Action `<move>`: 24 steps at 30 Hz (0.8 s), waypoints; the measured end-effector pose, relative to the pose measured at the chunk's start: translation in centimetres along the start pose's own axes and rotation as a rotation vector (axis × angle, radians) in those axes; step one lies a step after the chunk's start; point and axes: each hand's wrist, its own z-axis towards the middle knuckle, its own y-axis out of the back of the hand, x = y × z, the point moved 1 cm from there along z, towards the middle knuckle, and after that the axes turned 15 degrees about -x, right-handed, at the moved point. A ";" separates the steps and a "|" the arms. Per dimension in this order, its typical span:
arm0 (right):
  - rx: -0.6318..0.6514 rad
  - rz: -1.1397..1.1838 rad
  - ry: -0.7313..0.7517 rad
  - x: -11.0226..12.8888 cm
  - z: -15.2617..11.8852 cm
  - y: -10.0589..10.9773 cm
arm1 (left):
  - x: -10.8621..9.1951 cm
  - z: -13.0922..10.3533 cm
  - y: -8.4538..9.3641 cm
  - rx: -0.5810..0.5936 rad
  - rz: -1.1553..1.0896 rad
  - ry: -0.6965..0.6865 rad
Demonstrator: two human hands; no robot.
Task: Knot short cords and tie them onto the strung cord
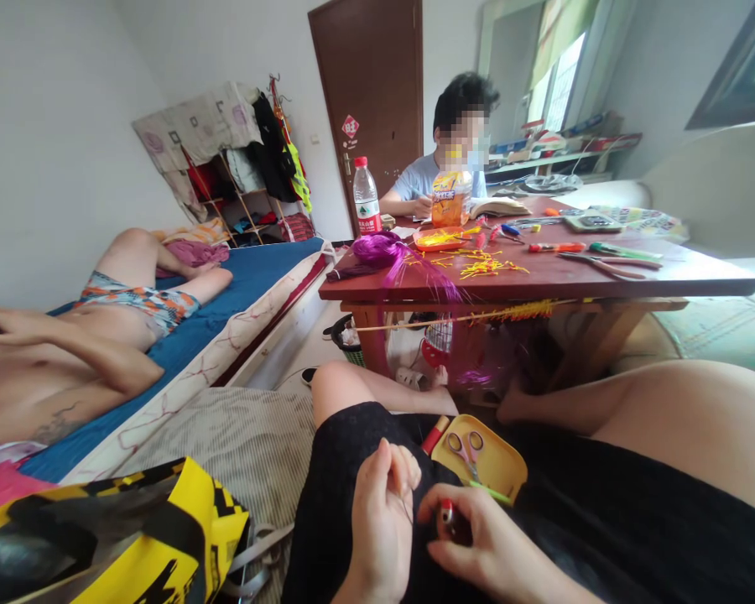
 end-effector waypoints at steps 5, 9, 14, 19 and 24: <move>0.027 -0.073 -0.005 0.1 0.3 -0.5 | 0.1 0.1 0.1 -0.020 -0.032 0.023; 0.007 -0.062 0.020 0.2 0.4 -0.6 | 0.2 0.0 0.0 -0.012 -0.039 0.035; 0.004 -0.061 0.007 0.1 0.5 -0.9 | 0.2 -0.1 -0.1 -0.008 -0.067 0.051; 0.007 -0.061 0.011 0.0 0.5 -0.9 | 0.3 0.1 -0.1 0.002 -0.077 0.055; 0.008 -0.041 0.009 0.0 0.5 -0.9 | 0.3 0.0 0.0 0.003 -0.074 0.060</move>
